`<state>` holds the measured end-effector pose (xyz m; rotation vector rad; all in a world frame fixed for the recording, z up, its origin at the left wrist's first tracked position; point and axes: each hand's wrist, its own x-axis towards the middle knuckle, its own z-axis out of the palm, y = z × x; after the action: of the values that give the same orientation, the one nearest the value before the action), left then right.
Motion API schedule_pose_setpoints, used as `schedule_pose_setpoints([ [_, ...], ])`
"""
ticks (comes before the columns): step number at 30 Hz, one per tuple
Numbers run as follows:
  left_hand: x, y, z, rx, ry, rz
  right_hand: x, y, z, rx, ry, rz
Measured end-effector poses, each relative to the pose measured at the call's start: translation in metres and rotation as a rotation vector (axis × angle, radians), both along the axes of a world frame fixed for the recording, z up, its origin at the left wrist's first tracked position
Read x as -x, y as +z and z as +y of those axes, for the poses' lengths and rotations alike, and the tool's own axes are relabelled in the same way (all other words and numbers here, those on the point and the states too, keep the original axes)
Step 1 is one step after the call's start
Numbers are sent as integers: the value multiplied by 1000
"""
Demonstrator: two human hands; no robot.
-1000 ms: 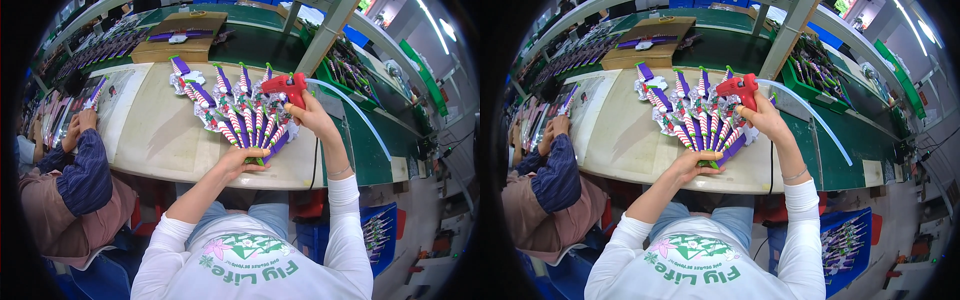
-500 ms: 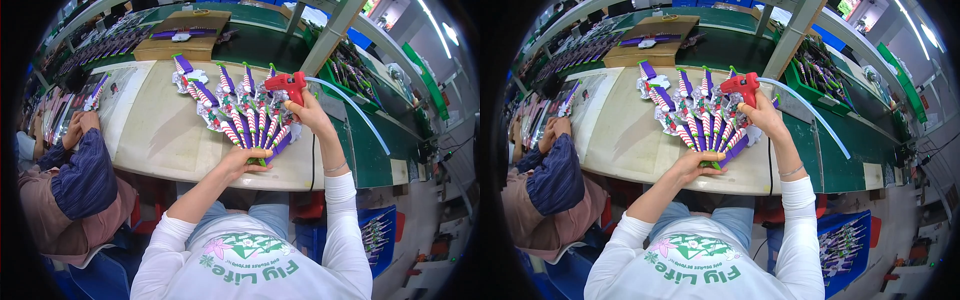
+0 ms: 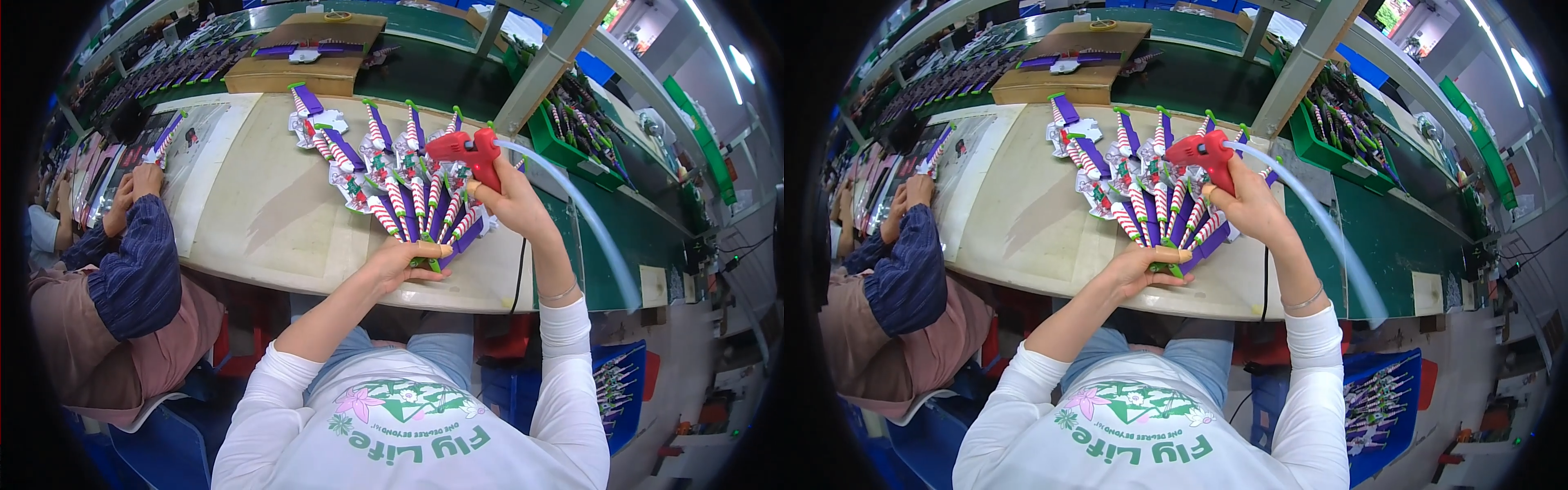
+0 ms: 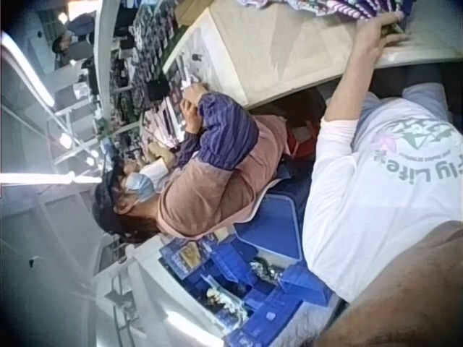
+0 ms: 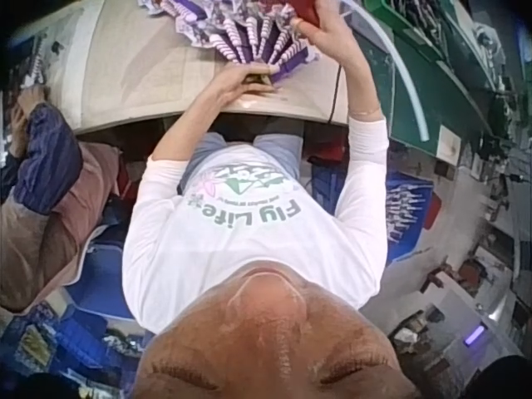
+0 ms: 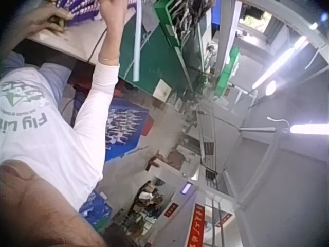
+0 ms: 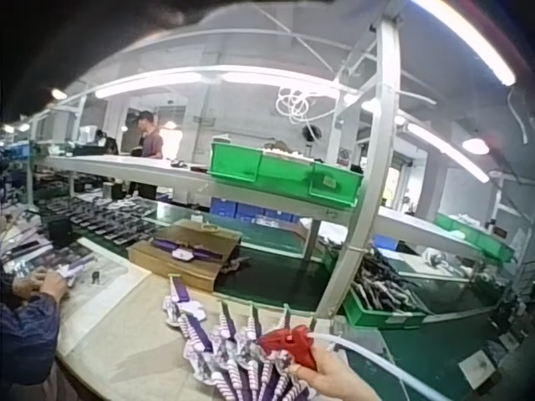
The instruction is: The person assembles plastic toy components by hand on a production line, joining them with a hot glue gun.
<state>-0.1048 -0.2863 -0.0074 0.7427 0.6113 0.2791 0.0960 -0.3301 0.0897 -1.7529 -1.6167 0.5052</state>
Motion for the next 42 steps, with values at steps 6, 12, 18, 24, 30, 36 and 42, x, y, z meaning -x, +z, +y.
schedule_pose_setpoints([
  [6,0,2,-1,-11,12,-5,14,20,-5,220,50,52],
  [12,-1,3,-1,-15,6,-11,15,19,-4,267,34,15],
  [18,0,3,-1,-20,7,-5,14,15,1,191,-2,54],
  [24,-1,3,-1,-18,2,-2,16,10,21,163,-34,277],
  [30,0,1,1,-8,-5,4,23,7,31,151,-73,309],
  [36,0,1,0,-8,0,-4,20,4,35,208,-68,323],
  [42,-2,3,-1,-17,1,-15,19,-4,37,129,-77,256],
])
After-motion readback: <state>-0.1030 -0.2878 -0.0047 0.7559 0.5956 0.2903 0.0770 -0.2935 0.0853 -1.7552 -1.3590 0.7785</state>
